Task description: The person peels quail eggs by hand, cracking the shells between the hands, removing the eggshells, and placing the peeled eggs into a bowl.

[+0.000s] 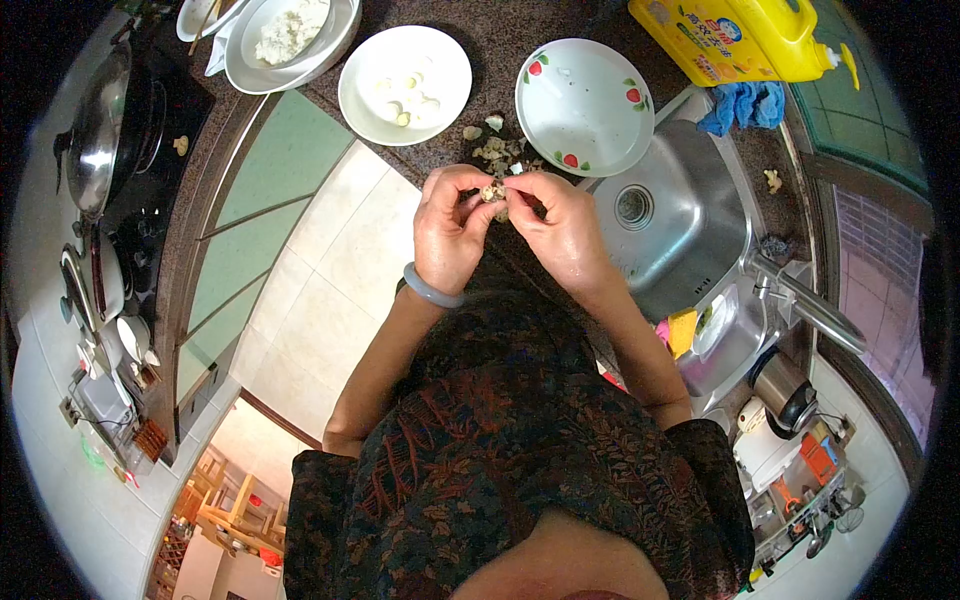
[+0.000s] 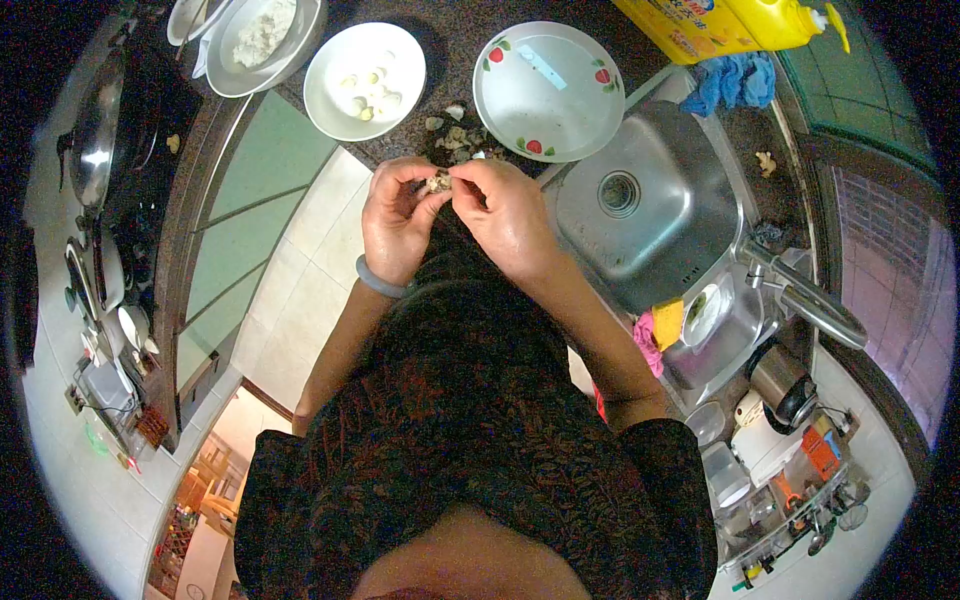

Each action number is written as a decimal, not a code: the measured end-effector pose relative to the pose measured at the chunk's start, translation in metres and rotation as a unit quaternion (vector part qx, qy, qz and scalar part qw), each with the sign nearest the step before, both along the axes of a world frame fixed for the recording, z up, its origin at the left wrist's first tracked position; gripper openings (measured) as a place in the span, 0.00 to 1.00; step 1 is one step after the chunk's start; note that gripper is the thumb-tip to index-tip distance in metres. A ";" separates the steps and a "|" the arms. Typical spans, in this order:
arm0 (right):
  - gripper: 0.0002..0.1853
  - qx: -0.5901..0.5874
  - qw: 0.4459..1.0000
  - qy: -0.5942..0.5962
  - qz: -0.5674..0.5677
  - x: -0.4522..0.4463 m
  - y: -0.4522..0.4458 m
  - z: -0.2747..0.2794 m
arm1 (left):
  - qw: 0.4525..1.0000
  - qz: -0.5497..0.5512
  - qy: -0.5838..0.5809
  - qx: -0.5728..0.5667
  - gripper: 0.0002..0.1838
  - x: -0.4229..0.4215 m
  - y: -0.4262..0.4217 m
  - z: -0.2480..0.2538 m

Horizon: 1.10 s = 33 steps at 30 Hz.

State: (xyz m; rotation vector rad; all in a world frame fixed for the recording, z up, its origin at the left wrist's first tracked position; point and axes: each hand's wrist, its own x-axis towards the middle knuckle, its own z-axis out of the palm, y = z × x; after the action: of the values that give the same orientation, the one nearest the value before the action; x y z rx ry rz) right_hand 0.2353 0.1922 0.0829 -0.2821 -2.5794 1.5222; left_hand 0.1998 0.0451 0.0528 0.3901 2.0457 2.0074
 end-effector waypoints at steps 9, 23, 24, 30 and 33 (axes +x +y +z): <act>0.07 0.056 0.997 0.055 0.016 -0.004 0.000 -0.001 | 1.000 0.008 0.009 0.002 0.17 -0.004 -0.005 -0.008; 0.07 -0.033 0.999 -0.042 0.002 -0.003 0.003 -0.008 | 0.911 -0.063 -0.351 0.206 0.17 -0.011 -0.021 -0.001; 0.07 -0.046 0.998 -0.049 -0.008 -0.003 0.004 -0.012 | 0.911 -0.063 -0.351 0.207 0.17 -0.012 -0.022 0.000; 0.07 -0.045 0.996 -0.068 -0.026 -0.004 0.009 -0.009 | 0.883 -0.067 -0.392 0.249 0.19 -0.013 -0.021 0.005; 0.08 -0.029 0.998 -0.051 -0.012 -0.005 0.009 -0.008 | 0.898 -0.063 -0.373 0.226 0.19 -0.010 -0.017 0.003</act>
State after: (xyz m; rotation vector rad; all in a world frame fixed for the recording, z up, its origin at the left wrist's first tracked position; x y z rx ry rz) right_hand 0.2303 0.2014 0.0744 -0.4049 -2.6007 1.6175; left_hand 0.1896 0.0280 0.0554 -0.1651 1.0673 2.0858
